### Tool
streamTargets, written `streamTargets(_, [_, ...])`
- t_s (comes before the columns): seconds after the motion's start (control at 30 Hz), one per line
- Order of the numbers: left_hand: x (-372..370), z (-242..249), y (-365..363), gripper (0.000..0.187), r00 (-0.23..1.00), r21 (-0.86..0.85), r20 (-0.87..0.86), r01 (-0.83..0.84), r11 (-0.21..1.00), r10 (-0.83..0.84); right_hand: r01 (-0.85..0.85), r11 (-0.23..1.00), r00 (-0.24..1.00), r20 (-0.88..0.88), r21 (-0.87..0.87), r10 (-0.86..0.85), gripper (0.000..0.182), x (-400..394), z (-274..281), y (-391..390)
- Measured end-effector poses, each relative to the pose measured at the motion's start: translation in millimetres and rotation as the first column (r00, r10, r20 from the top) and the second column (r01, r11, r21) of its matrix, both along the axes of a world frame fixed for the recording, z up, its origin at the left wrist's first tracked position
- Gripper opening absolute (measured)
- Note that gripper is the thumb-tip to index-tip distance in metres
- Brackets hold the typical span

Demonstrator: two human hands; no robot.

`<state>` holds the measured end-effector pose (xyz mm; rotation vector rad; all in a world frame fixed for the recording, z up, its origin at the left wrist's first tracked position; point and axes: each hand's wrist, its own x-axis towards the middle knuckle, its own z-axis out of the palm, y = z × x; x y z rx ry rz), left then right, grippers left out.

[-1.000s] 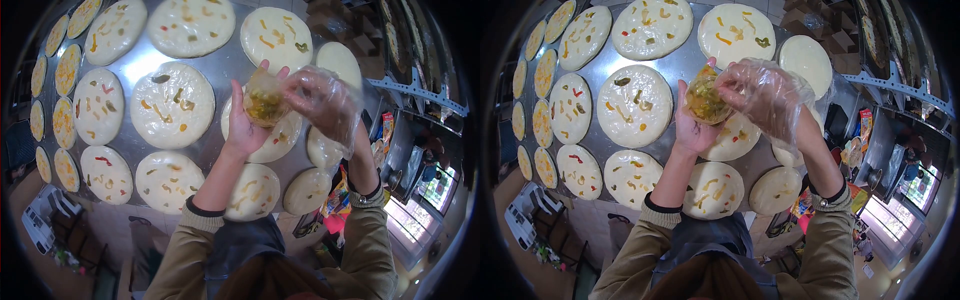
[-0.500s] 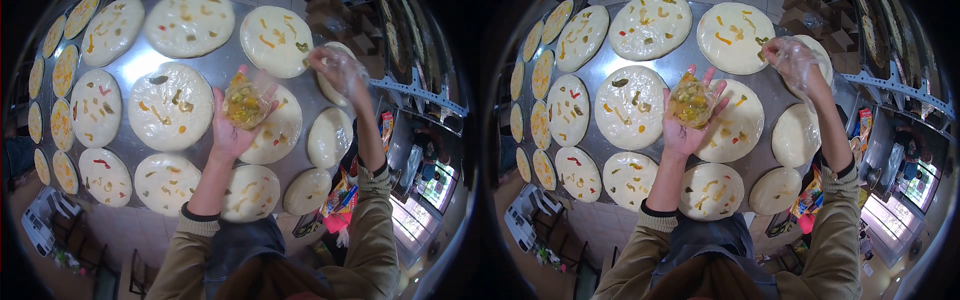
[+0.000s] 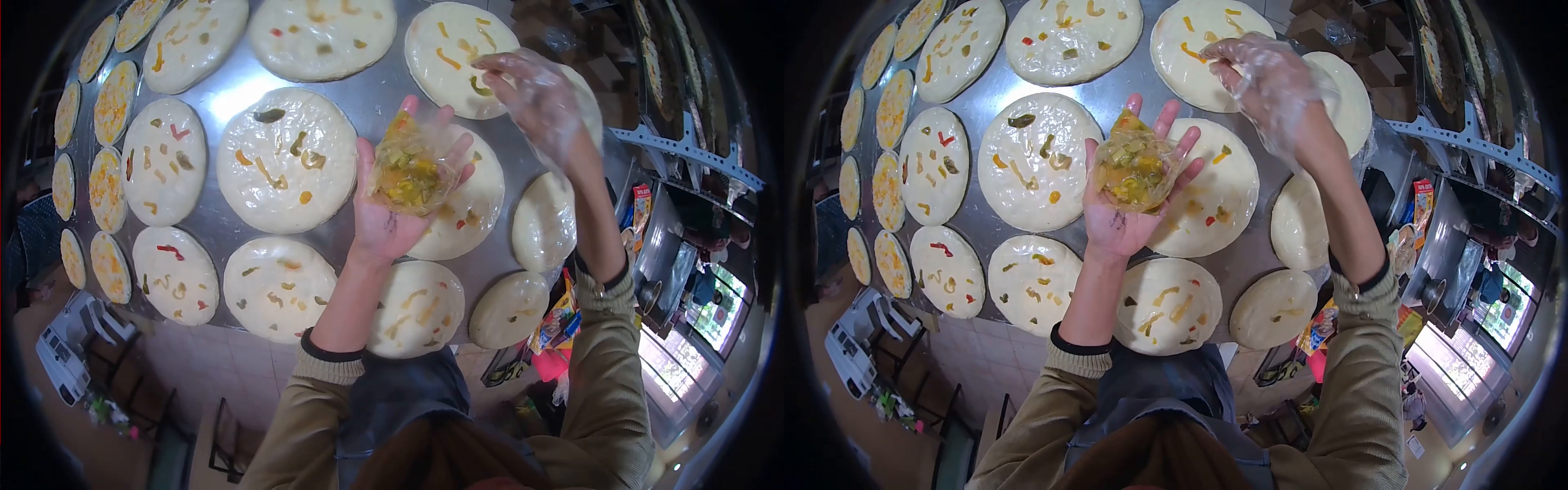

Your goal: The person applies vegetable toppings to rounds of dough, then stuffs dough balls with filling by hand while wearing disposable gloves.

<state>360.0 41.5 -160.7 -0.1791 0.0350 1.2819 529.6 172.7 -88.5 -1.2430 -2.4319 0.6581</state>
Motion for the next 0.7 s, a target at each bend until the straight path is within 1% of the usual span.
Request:
streamTargets(0.07, [3, 5, -4, 0.063, 1.000, 0.019, -0.021, 0.006, 1.000, -0.005, 0.072, 0.996, 0.997, 0.039, -0.059, -0.070, 0.018, -11, 36, -30])
streamTargets(0.17, [9, 17, -10, 0.065, 0.998, 0.042, -0.055, 0.013, 0.999, -0.011, -0.072, 0.997, 0.982, 0.176, -0.003, 0.072, 0.018, -20, 58, -79])
streamTargets(0.23, [16, 29, -16, 0.066, 0.996, 0.042, -0.087, 0.012, 0.999, -0.008, -0.165, 0.986, 0.951, 0.267, 0.026, 0.152, 0.019, -21, 70, -105])
streamTargets(0.27, [20, 31, -21, 0.067, 0.993, 0.075, -0.115, 0.016, 0.997, -0.008, -0.210, 0.977, 0.930, 0.314, 0.037, 0.188, 0.019, -19, 74, -112])
streamTargets(0.33, [30, 36, -31, 0.068, 0.986, 0.142, -0.169, 0.029, 0.990, -0.005, -0.309, 0.922, 0.907, 0.363, 0.233, 0.212, 0.024, 3, 56, -129])
streamTargets(0.43, [46, 48, -51, 0.070, 0.996, 0.108, -0.086, 0.019, 0.994, -0.010, -0.291, 0.940, 0.891, 0.408, 0.178, 0.198, 0.027, 17, 68, -158])
streamTargets(0.5, [59, 53, -65, 0.070, 0.997, 0.102, -0.072, 0.020, 0.995, -0.013, -0.287, 0.946, 0.877, 0.440, 0.152, 0.195, 0.029, 26, 75, -177])
streamTargets(0.57, [73, 59, -82, 0.071, 0.998, 0.099, -0.063, 0.035, 0.995, -0.029, -0.213, 0.968, 0.933, 0.321, 0.135, 0.161, 0.031, 32, 83, -194])
streamTargets(0.63, [87, 64, -99, 0.071, 0.997, 0.102, -0.060, 0.053, 0.993, -0.047, -0.193, 0.972, 0.932, 0.336, 0.136, 0.138, 0.032, 49, 81, -213])
streamTargets(0.7, [101, 72, -116, 0.070, 0.997, 0.100, 0.011, 0.072, 0.992, -0.073, -0.182, 0.981, 0.921, 0.360, 0.067, 0.146, 0.033, 63, 87, -227])
